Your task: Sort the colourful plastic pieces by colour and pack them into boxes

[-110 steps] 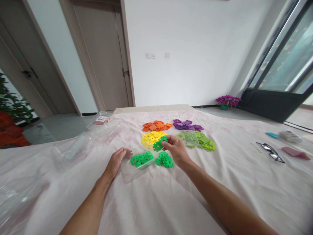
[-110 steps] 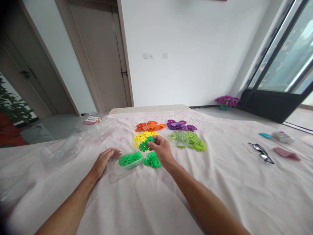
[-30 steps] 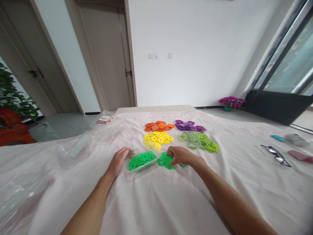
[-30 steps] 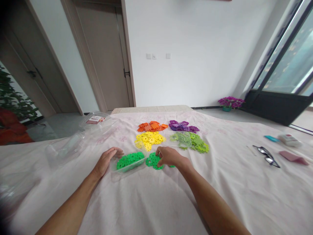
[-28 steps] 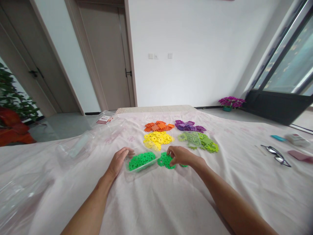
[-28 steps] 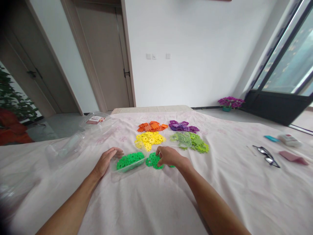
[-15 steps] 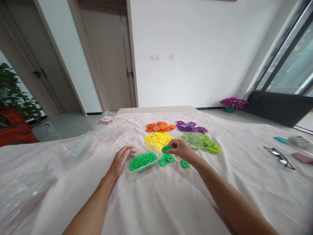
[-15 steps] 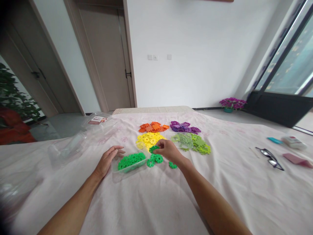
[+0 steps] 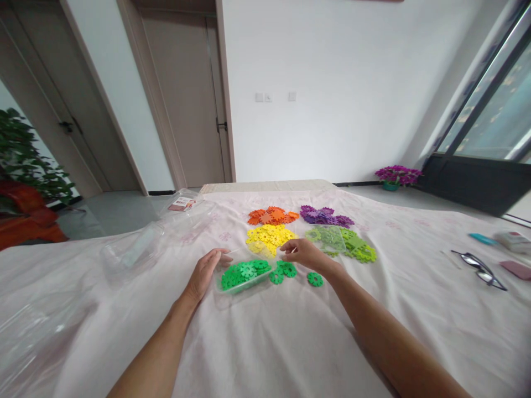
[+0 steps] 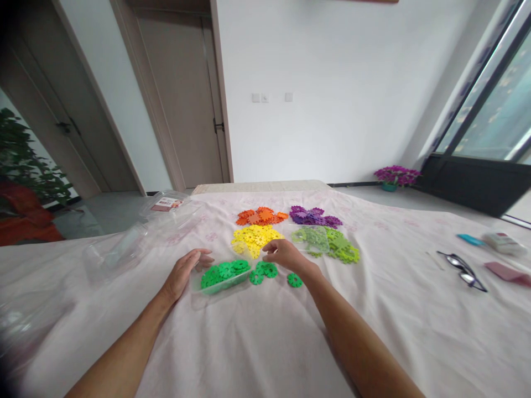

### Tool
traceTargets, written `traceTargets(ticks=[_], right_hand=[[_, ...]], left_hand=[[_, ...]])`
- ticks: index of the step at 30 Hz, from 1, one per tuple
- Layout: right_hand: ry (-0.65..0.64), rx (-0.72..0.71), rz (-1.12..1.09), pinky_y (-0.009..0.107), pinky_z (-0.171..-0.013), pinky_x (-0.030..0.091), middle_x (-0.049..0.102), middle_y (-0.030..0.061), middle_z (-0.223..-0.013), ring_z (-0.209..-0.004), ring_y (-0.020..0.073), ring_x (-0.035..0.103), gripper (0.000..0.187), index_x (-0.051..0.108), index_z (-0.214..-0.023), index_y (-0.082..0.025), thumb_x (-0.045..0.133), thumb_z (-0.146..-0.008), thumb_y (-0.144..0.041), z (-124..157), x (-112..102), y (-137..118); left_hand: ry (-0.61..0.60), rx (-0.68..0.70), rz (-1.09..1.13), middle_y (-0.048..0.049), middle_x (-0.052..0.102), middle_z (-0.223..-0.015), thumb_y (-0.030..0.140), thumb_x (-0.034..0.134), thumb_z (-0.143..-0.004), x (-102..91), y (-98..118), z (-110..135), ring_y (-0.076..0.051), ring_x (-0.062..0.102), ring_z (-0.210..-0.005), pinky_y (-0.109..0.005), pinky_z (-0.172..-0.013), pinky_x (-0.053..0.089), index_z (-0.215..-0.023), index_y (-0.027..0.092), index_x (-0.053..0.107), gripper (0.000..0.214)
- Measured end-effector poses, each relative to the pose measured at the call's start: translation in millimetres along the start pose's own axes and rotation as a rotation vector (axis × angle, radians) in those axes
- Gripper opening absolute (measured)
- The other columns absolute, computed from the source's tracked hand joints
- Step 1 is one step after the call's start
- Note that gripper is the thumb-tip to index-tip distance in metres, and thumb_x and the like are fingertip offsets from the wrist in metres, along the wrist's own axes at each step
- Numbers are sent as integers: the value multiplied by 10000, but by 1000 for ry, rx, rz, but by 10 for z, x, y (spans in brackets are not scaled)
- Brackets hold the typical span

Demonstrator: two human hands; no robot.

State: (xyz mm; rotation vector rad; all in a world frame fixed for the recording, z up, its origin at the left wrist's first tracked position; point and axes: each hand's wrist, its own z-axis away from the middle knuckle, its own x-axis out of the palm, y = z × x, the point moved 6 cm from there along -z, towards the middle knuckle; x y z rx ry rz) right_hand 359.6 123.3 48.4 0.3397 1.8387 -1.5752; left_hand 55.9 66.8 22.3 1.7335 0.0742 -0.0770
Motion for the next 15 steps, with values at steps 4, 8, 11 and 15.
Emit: traceTargets(ticks=[4,8,11,15], right_hand=[[-223,-61,19,247,-676,463,715,17,-860,-782,175,633,366,732,-986,-170,719,-631,-259,68,102,120],[-304,-148,41,236,-679,451,714,2,-841,-770,166,626,347,738,-969,-179,724,-632,-260,100,142,91],[-276,-155,38,229,-656,438,709,3,-817,-740,155,616,301,738,-941,-176,710,-651,-252,93,125,87],[-216,-195,43,221,-642,425,701,3,-838,-734,146,596,311,735,-969,-183,697,-663,-225,104,115,45]], left_hand=[[-4,-3,-9,-110,742,-965,541,481,-890,4,-6,-4,-233,681,-831,-344,-770,449,-1073,141,646,470],[-8,-3,-7,-108,742,-968,538,484,-889,7,-23,-2,-233,682,-837,-343,-774,448,-1070,141,650,467],[-7,-3,-1,-109,743,-967,541,491,-884,8,-30,-1,-233,682,-838,-339,-770,449,-1060,139,655,468],[-6,-13,11,-110,742,-957,547,513,-868,12,-34,-2,-234,682,-833,-336,-765,452,-1051,139,658,470]])
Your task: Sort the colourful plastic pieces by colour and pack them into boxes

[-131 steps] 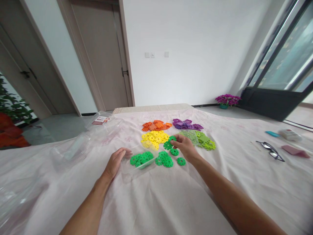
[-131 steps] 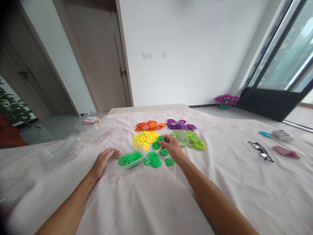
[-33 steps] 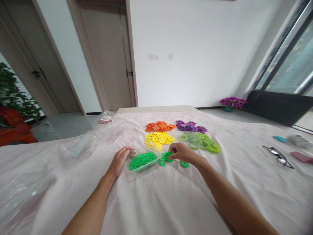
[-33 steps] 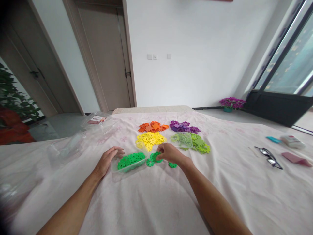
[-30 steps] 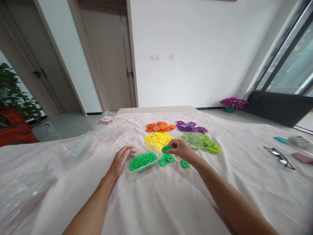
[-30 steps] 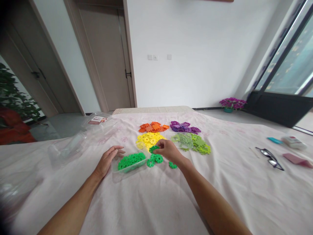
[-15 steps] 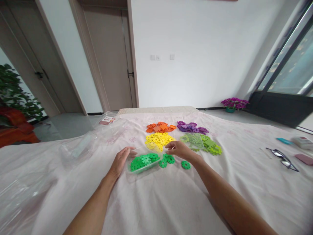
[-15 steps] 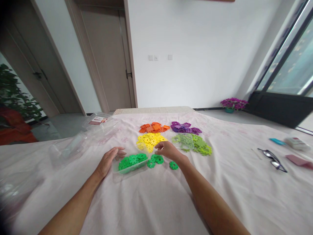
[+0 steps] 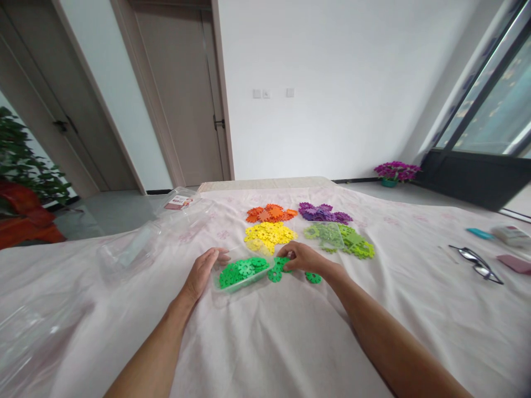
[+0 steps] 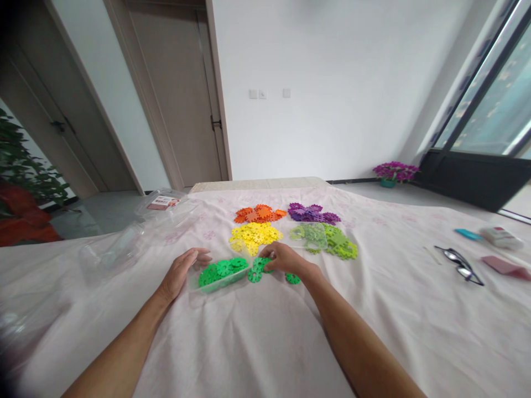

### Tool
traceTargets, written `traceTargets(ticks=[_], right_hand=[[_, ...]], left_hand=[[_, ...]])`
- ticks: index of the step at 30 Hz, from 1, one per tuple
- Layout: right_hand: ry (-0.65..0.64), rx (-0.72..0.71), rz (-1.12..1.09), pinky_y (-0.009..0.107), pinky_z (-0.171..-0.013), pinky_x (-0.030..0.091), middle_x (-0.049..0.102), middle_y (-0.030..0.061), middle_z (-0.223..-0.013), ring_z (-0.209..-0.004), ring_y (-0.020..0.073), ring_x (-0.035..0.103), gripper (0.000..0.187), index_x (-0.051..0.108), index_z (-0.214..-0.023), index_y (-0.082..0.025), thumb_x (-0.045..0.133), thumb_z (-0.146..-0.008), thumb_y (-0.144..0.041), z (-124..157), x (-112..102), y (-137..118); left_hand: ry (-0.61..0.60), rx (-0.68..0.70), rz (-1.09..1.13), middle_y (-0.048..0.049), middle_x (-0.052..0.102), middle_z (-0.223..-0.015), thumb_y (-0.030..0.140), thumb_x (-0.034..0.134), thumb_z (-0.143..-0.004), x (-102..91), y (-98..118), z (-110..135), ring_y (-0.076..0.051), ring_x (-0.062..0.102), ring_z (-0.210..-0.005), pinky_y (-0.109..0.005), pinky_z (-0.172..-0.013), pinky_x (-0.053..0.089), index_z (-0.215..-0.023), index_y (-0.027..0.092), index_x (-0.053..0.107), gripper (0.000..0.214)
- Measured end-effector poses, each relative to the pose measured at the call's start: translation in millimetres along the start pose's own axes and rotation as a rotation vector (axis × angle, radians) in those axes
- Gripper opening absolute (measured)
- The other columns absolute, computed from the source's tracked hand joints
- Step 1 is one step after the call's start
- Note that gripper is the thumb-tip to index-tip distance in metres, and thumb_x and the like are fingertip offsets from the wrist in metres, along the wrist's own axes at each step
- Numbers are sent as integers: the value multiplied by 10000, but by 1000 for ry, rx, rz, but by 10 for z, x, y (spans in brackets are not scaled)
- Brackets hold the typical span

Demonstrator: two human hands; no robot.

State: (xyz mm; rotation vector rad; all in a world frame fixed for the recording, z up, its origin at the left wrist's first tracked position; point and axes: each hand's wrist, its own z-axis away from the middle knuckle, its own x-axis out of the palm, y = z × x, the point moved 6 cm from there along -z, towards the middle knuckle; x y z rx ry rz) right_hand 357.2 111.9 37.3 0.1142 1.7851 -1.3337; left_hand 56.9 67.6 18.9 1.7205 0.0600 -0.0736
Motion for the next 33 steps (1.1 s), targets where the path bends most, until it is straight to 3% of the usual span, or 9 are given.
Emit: traceTargets(ticks=[5,11,15,18,22,25,29,33], right_hand=[[132,-21,124,219,-624,411,684,5,-887,-722,136,579,321,726,-945,-193,716,-624,-197,-6,-23,-42],[218,88,66,215,-552,356,625,-25,-691,-615,110,521,121,661,-784,-168,664,-670,-211,-29,-61,40],[468,69,-20,226,-569,360,610,-22,-694,-618,107,496,147,639,-767,-168,688,-688,-282,-20,-185,-61],[603,46,-238,225,-557,380,604,-25,-689,-600,101,498,220,619,-796,-169,709,-688,-338,-13,-182,-226],[453,-9,-487,228,-534,450,667,7,-814,-593,101,554,290,631,-913,-170,706,-691,-341,-75,13,-522],[371,-26,-489,248,-566,510,694,45,-979,-669,124,619,306,649,-1006,-181,665,-727,-308,-92,74,-599],[430,72,-131,303,-726,524,698,71,-1018,-790,162,643,280,690,-1010,-171,635,-745,-242,-55,-53,-358],[206,79,223,328,-857,467,657,94,-1151,-967,223,619,563,668,-1174,-193,766,-622,-245,-44,-43,-120]], left_hand=[[9,-9,17,-108,744,-934,556,535,-851,7,26,9,-236,681,-826,-338,-762,458,-1034,138,666,474],[20,-14,10,-103,746,-923,564,545,-837,4,46,13,-235,682,-809,-337,-748,454,-1018,145,674,474],[14,-3,9,-104,745,-931,555,535,-850,0,25,2,-235,682,-812,-340,-745,455,-1019,146,675,464],[10,-1,14,-107,745,-929,553,537,-851,-1,17,1,-234,682,-814,-343,-757,462,-1023,141,673,466],[6,3,6,-112,743,-940,559,524,-861,-1,41,12,-233,683,-829,-341,-773,464,-1033,135,673,481],[10,-2,6,-113,744,-939,572,530,-852,3,63,21,-237,684,-830,-339,-765,464,-1029,139,677,491],[13,-5,11,-111,746,-926,563,541,-843,10,78,22,-237,685,-820,-344,-764,465,-1022,140,679,479],[17,3,21,-106,748,-911,551,555,-836,5,78,15,-238,685,-814,-348,-767,472,-1000,143,684,458]])
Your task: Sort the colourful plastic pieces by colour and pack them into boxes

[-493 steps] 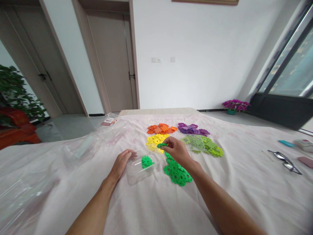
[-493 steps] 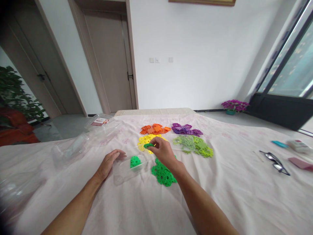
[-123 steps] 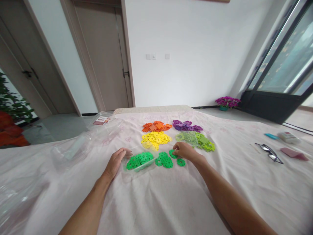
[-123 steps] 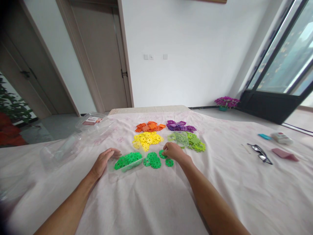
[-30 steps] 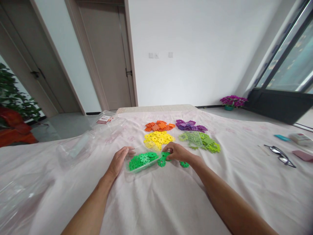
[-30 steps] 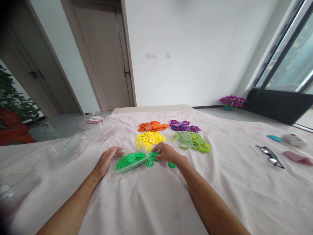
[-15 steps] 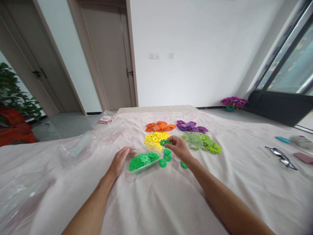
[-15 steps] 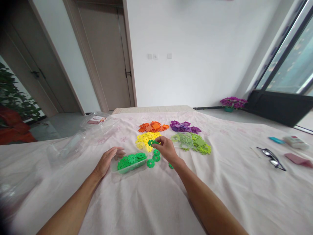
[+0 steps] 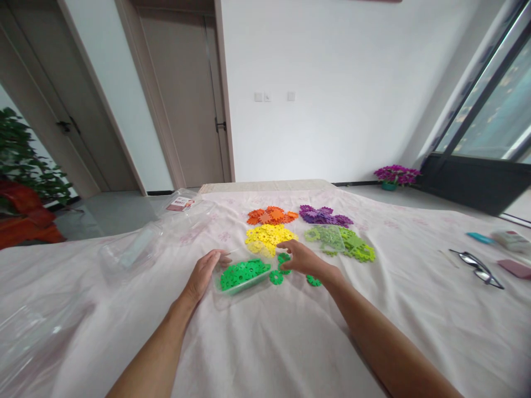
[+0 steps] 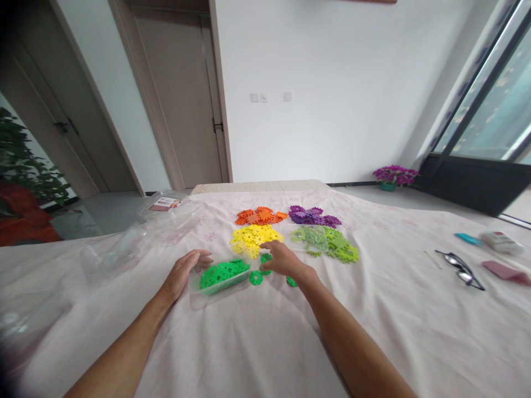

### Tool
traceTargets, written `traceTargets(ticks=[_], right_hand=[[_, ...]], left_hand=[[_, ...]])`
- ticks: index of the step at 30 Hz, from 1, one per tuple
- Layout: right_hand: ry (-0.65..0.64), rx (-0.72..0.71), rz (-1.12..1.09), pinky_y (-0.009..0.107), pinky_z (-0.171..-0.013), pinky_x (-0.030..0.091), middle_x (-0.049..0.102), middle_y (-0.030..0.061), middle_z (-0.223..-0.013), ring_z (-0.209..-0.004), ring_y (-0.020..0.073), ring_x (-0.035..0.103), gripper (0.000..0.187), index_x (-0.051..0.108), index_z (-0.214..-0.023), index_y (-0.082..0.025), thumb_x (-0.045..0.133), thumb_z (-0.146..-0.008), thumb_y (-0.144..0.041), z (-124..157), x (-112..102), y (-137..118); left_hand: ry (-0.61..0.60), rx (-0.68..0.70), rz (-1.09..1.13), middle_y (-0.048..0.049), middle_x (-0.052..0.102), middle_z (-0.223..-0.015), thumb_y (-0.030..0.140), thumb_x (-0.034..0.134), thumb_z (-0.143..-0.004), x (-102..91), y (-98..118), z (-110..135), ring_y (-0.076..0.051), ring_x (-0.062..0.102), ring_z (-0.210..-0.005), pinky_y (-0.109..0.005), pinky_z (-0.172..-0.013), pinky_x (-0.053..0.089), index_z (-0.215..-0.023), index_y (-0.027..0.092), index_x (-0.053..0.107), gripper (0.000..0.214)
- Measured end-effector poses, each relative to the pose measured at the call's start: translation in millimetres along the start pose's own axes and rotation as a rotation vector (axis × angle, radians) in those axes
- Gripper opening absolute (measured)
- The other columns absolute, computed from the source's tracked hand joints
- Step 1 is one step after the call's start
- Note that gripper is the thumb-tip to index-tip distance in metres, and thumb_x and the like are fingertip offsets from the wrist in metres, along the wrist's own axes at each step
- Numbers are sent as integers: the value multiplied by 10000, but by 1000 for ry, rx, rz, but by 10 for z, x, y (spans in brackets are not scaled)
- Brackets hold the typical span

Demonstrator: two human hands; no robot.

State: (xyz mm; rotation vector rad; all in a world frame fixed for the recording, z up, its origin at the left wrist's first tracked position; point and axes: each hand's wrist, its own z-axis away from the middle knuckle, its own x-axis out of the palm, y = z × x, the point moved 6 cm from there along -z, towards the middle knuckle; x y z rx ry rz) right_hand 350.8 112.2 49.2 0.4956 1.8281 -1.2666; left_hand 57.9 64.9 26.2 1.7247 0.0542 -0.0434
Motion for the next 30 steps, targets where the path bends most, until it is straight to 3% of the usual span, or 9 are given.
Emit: traceTargets(ticks=[2,5,13,19,26,30], right_hand=[[-112,-76,112,327,-911,422,665,67,-1132,-1030,240,590,587,679,-1162,-224,802,-590,-271,22,49,10],[-170,-158,195,297,-927,385,677,33,-1091,-1047,227,574,483,705,-1106,-249,789,-631,-279,52,58,-63],[-176,-133,465,268,-780,405,712,71,-977,-938,219,630,200,703,-950,-201,590,-799,-133,126,33,-288],[-175,-169,694,290,-741,410,685,123,-987,-899,232,637,264,632,-1022,-148,499,-823,-36,209,234,-388],[-71,23,576,290,-717,403,710,111,-992,-908,235,659,383,617,-1153,-186,431,-852,-38,114,75,-219],[103,112,422,294,-747,416,706,116,-1035,-951,243,649,369,605,-1244,-220,431,-922,-169,84,-92,-162]], left_hand=[[0,-1,-3,-106,748,-915,549,554,-838,-4,-9,-2,-239,685,-814,-350,-768,473,-998,143,684,455],[-7,-4,-8,-108,746,-933,545,539,-850,-6,-27,-5,-241,684,-827,-353,-775,470,-1014,143,678,456],[-7,-6,-14,-110,746,-928,555,543,-839,5,-21,-2,-241,681,-815,-348,-764,458,-1010,143,678,467],[-3,-3,-9,-104,747,-910,557,546,-836,11,-3,2,-236,683,-807,-349,-765,464,-998,143,679,464],[-2,-12,2,-111,748,-920,558,550,-835,11,0,12,-239,684,-812,-352,-767,469,-999,140,675,466],[-9,-4,-4,-111,746,-933,551,537,-851,8,-21,0,-238,685,-814,-353,-768,470,-1012,141,672,461]])
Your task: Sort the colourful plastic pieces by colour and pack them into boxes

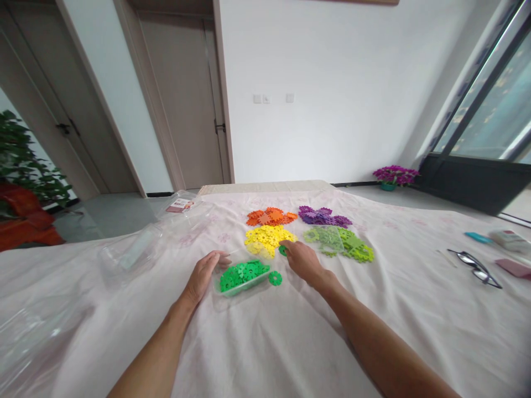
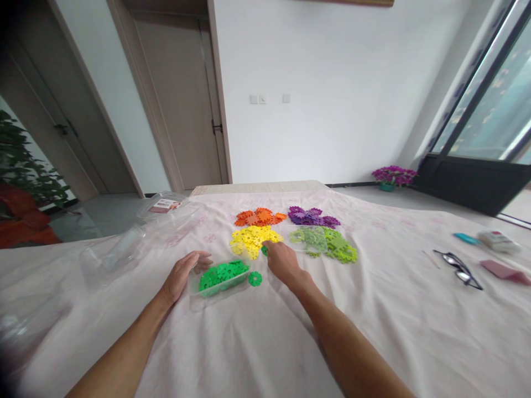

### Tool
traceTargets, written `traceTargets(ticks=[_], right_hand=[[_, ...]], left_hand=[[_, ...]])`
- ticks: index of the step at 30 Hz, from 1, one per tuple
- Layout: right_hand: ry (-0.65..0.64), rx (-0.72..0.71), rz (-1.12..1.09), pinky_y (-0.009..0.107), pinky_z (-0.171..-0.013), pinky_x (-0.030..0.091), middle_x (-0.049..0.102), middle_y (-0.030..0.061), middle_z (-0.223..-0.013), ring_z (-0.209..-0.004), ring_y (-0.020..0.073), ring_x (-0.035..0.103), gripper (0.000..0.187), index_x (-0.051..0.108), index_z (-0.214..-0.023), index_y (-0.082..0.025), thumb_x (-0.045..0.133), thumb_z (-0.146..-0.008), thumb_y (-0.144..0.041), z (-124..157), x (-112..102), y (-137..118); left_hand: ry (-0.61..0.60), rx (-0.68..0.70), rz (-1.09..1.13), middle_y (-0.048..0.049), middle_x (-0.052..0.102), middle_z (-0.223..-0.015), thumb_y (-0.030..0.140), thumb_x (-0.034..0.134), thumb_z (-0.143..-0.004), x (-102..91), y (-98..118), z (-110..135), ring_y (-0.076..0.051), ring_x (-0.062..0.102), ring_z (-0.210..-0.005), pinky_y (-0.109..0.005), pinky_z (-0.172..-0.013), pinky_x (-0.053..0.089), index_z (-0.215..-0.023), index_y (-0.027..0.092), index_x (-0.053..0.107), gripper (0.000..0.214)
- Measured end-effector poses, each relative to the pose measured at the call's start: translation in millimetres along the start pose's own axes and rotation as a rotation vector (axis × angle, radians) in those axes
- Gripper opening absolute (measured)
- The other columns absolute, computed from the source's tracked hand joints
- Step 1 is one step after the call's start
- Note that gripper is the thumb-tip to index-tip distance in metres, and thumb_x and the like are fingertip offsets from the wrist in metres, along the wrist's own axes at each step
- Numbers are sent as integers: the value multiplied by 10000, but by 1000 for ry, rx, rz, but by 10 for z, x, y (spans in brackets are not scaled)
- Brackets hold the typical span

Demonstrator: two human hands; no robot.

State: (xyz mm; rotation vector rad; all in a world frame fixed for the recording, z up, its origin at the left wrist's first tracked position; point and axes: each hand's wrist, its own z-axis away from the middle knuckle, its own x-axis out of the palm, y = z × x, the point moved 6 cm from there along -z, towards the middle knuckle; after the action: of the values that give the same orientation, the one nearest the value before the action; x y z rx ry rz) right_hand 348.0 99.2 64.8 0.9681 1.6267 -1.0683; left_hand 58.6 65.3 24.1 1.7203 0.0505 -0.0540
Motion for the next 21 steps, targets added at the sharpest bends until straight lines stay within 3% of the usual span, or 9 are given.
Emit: traceTargets(ticks=[4,8,10,13,15,17,19,21], right_hand=[[228,-75,-301,318,-861,442,690,92,-1120,-1018,227,620,364,604,-1259,-221,452,-928,-226,28,-147,-175],[176,-213,-674,304,-821,498,696,57,-1116,-858,164,651,405,603,-1264,-233,478,-881,-197,67,-156,-466],[156,-240,-712,291,-781,508,690,54,-1122,-795,143,646,443,606,-1266,-239,501,-842,-166,71,-181,-516],[167,-236,-550,286,-800,488,679,72,-1147,-843,150,640,412,659,-1190,-217,518,-813,-129,50,-271,-396],[34,-203,-369,281,-784,472,704,71,-1076,-861,167,643,342,705,-1092,-202,547,-797,-134,26,-269,-227],[-194,-139,-173,275,-726,454,723,54,-974,-846,191,647,279,733,-1003,-210,643,-740,-188,34,-210,-10],[-374,-70,-13,270,-678,428,722,37,-950,-852,216,647,328,741,-974,-237,746,-646,-252,78,-173,206],[-463,-19,89,267,-654,408,714,29,-981,-876,234,643,434,733,-998,-259,801,-571,-282,124,-173,360]], left_hand=[[-9,11,6,-112,745,-937,545,529,-865,-6,-27,-10,-237,685,-841,-352,-786,477,-1027,138,675,461],[-4,12,4,-109,744,-926,546,530,-865,-12,-22,-4,-234,684,-842,-354,-807,483,-1029,137,677,464],[-8,11,-1,-104,743,-918,550,520,-868,-12,-16,-2,-233,682,-843,-355,-811,486,-1034,135,677,473],[-13,24,-27,-95,739,-940,543,520,-869,-18,-11,-9,-237,673,-886,-345,-827,484,-1036,137,686,469],[-8,42,-48,-89,736,-981,525,526,-871,-28,-11,-19,-238,661,-936,-334,-853,475,-1030,142,695,448],[-3,53,-53,-83,733,-1012,513,529,-872,-36,-21,-29,-239,653,-963,-330,-875,467,-1034,146,698,435],[-6,52,-42,-80,731,-1023,510,525,-874,-37,-39,-37,-239,651,-963,-330,-884,464,-1041,147,697,435],[-11,56,-36,-80,729,-1028,508,523,-875,-34,-50,-40,-238,648,-964,-328,-887,462,-1031,146,698,431]])
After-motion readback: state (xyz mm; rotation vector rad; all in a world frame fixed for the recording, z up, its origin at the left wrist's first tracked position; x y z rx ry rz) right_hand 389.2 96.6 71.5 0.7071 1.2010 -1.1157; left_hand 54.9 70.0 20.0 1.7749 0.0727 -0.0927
